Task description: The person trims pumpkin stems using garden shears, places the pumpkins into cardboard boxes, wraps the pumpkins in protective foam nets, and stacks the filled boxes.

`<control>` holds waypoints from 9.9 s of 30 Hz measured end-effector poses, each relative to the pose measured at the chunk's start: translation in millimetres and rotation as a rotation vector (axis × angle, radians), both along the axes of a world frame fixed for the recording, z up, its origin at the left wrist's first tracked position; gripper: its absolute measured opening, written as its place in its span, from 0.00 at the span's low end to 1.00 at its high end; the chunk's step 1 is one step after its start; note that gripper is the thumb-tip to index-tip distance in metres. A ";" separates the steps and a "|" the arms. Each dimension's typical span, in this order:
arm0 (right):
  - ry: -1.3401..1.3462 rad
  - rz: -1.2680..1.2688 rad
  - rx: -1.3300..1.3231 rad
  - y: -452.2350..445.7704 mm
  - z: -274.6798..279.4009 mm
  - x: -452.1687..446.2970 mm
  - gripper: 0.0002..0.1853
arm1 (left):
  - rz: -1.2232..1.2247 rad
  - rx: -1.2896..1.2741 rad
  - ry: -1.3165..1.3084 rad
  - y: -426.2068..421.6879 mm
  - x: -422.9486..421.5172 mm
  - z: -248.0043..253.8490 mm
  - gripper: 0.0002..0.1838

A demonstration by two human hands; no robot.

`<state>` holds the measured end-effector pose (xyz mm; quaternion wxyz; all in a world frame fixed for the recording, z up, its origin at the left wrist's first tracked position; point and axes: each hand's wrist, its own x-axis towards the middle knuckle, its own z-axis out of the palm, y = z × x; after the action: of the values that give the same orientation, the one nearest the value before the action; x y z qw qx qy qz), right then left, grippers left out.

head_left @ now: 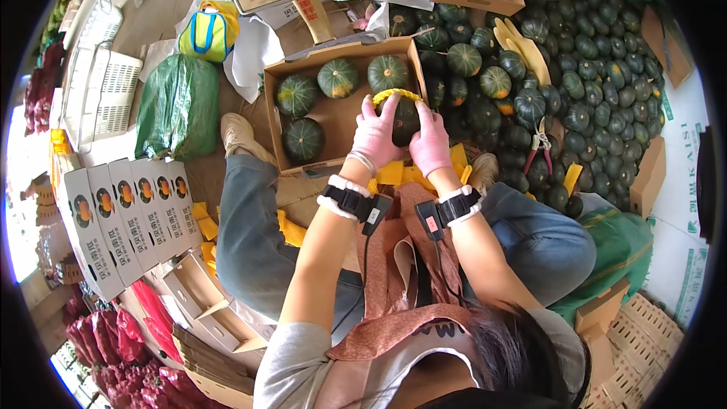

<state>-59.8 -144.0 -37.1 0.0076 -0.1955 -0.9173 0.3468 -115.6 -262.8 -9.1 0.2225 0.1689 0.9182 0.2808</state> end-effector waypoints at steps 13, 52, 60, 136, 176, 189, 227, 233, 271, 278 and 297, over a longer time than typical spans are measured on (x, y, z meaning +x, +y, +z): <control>-0.444 0.083 -0.472 -39.9 -2.5 -29.6 0.30 | -0.363 -0.360 -0.045 -86.0 -63.0 -4.7 0.59; 0.306 0.103 -0.629 18.8 71.6 130.7 0.09 | 0.215 0.516 0.106 -22.0 149.6 69.8 0.16; 0.386 0.166 -0.283 -16.7 98.0 134.5 0.21 | 0.344 0.480 0.357 -32.3 157.2 71.6 0.13; -0.376 -0.205 -1.342 14.7 13.9 8.2 0.25 | 0.142 0.468 0.375 -55.8 -4.6 -4.4 0.09; 0.168 0.315 0.015 -43.6 -0.9 -32.0 0.12 | 0.223 0.292 0.228 -101.1 3.5 -10.7 0.29; 0.333 -0.031 -0.288 -52.4 -17.8 -33.2 0.14 | -0.114 0.230 0.083 -105.0 -25.6 -1.1 0.63; -0.557 -0.317 0.036 76.6 -110.0 113.7 0.26 | -0.263 -0.091 0.527 -45.2 -10.4 -1.0 0.25; -0.772 -0.068 0.036 103.2 -60.9 108.7 0.16 | 0.027 0.231 0.253 -15.6 82.6 14.0 0.10; 0.283 0.200 -0.228 23.0 82.1 153.2 0.14 | 0.511 1.373 -0.805 -26.9 165.5 81.7 0.12; -0.016 0.093 -1.826 43.3 107.5 166.0 0.21 | 0.176 1.392 -0.887 -37.8 158.6 77.6 0.11; -0.153 0.259 -1.841 25.3 127.2 171.8 0.17 | -0.457 0.956 -1.033 -74.2 139.2 86.3 0.16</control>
<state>111.9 -118.7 90.1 -0.2495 -0.0430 -0.2940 0.9217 23.5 -337.0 77.2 0.5814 0.2805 0.4161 0.6404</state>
